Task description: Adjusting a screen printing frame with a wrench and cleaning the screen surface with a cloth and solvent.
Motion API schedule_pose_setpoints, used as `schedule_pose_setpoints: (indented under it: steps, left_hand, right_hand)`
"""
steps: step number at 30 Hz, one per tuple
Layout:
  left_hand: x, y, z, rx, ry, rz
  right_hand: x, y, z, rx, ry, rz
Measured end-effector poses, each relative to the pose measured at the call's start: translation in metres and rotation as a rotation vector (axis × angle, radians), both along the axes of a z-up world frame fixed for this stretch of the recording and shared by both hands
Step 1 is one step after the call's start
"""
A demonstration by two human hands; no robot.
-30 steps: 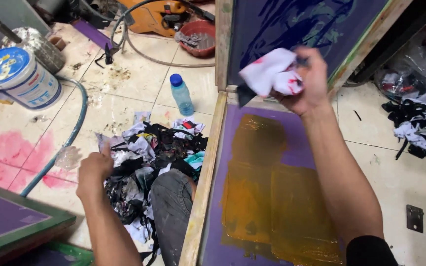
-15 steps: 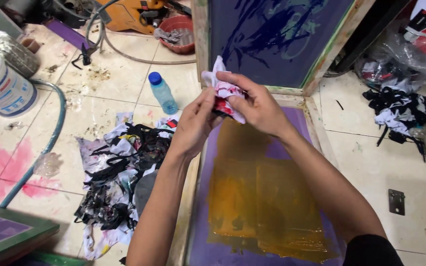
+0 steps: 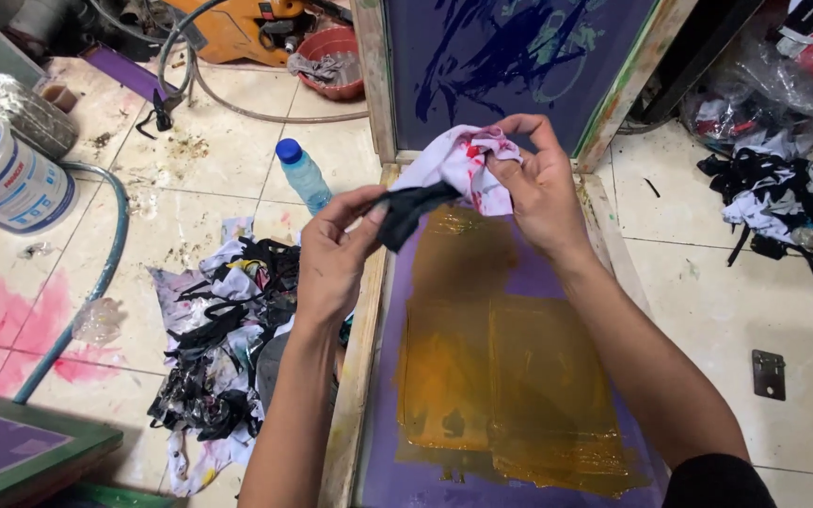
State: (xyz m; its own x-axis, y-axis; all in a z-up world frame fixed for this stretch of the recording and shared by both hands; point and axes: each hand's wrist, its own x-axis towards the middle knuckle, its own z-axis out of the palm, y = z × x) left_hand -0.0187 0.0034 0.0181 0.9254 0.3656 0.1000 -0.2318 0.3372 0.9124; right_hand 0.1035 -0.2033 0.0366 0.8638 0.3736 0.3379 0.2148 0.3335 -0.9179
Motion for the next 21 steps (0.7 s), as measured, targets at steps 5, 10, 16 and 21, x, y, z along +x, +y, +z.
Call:
schedule_pose_setpoints:
  steps: [5, 10, 16, 21]
  left_hand:
    - [0.0, -0.022, -0.002, 0.139, 0.019, 0.075]
    - [-0.028, -0.031, 0.035, -0.049, -0.013, -0.413]
    - [0.005, 0.005, 0.012, 0.532, 0.084, -0.241]
    - [0.021, 0.024, -0.107, 0.569, 0.338, 0.01]
  right_hand:
    - [-0.032, 0.011, 0.003, -0.183, -0.369, 0.059]
    - [-0.053, -0.023, 0.017, -0.547, -0.754, -0.042]
    - [-0.042, -0.123, -0.013, -0.57, -0.207, -0.226]
    - [-0.088, -0.202, -0.032, -0.72, 0.19, -0.196]
